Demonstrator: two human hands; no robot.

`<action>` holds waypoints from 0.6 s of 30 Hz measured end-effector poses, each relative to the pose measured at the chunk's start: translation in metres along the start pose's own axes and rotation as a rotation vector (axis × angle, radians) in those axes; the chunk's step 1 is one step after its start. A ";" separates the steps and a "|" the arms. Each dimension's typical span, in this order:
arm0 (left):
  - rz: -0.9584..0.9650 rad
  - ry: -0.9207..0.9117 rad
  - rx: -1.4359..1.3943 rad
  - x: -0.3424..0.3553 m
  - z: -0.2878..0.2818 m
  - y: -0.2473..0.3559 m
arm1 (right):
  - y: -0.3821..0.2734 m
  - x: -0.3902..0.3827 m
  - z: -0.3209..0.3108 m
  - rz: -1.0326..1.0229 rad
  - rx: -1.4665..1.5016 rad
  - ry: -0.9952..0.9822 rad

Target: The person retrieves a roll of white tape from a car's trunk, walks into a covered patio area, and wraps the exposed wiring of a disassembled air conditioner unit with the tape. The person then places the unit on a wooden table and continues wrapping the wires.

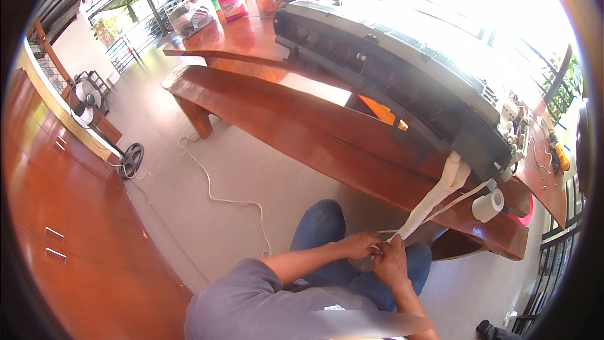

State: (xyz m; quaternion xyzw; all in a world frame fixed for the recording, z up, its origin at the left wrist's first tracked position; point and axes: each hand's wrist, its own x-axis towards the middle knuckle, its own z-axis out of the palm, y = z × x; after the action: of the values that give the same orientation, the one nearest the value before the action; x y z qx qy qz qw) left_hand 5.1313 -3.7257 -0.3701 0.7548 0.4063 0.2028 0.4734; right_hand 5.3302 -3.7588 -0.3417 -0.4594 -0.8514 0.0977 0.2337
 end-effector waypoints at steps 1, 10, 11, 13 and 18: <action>0.074 0.013 -0.016 0.002 -0.001 -0.001 | -0.004 -0.001 -0.003 -0.002 0.008 0.043; 0.049 -0.020 -0.217 0.009 0.018 -0.020 | -0.016 -0.032 0.010 0.622 0.582 0.069; 0.070 -0.026 -0.151 0.010 0.019 -0.020 | -0.014 -0.033 0.013 0.592 0.459 0.071; 0.016 -0.021 -0.173 0.011 0.016 -0.020 | -0.007 -0.036 0.012 0.591 0.411 0.065; -0.179 0.112 -0.280 0.006 0.007 -0.014 | 0.015 -0.040 -0.011 0.544 0.448 0.049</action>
State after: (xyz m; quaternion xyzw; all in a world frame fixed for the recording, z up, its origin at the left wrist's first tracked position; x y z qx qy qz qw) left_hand 5.1336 -3.7214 -0.3864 0.6299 0.4656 0.2562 0.5664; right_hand 5.3655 -3.7843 -0.3500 -0.6090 -0.6494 0.3297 0.3141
